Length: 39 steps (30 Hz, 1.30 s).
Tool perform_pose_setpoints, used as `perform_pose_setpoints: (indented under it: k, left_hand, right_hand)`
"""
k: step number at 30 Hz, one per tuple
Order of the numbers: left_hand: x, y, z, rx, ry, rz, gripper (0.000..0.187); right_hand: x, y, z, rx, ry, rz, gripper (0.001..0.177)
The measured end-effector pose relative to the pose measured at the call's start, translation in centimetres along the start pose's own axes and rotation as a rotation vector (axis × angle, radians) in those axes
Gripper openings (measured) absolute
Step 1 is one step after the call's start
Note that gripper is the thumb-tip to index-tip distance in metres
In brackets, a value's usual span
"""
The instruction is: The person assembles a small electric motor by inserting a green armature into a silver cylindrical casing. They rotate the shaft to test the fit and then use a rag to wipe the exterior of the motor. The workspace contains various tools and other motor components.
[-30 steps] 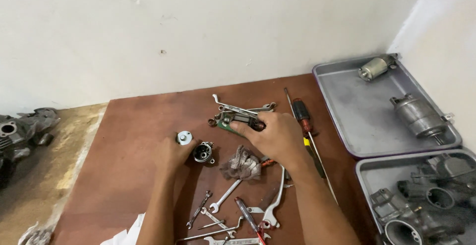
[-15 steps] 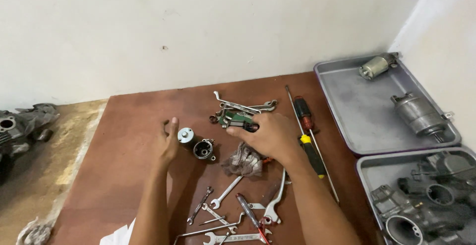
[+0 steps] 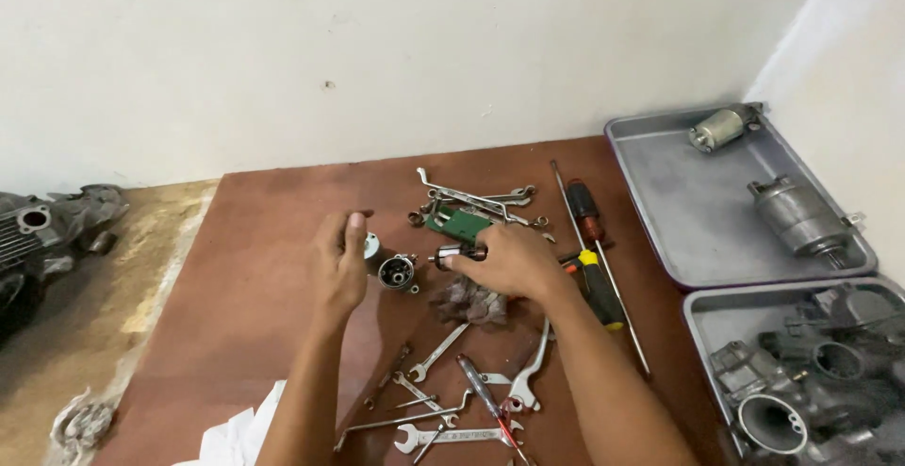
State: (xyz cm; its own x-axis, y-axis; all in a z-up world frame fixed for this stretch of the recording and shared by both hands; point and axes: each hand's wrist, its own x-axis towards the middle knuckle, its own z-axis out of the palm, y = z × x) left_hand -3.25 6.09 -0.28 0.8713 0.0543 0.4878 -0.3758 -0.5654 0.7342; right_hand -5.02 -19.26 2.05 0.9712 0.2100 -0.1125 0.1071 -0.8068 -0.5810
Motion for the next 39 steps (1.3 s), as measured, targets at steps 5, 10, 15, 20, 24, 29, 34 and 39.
perform_pose_setpoints:
  k: [5,10,15,20,24,29,34,39]
  left_hand:
    - [-1.8,-0.1,0.7,0.022,-0.090,-0.042,0.037]
    - [-3.9,0.0,1.9,0.080,-0.214,0.101,0.034]
    - [-6.3,0.6,3.8,0.108,-0.410,0.264,0.037]
    - [-6.8,0.5,4.8,0.206,-0.515,0.336,0.051]
    - [-7.2,-0.1,5.2,0.205,-0.570,0.382,0.066]
    - [-8.0,-2.0,6.3,0.265,-0.510,0.362,0.063]
    - [-8.0,-3.0,7.3,0.311,-0.454,0.346,0.059]
    - [-7.9,-2.8,7.0,0.291,-0.467,0.332,0.052]
  right_hand:
    - [0.3,0.8,2.3,-0.005,-0.056,0.044,0.053]
    - [0.2,1.7,3.9,-0.017,-0.083,0.068,0.047]
    - [-0.8,1.9,3.7,0.019,-0.061,0.041,0.043]
    - [-0.3,3.1,4.1,0.016,-0.053,0.054,0.043]
    - [-0.5,3.3,4.1,0.069,-0.058,0.058,0.036]
    - [-1.2,3.7,3.9,0.130,-0.071,0.036,0.038]
    - [-1.5,3.6,2.4,0.194,-0.039,0.026,0.038]
    - [-2.4,5.2,1.9,0.201,0.135,0.024,0.034]
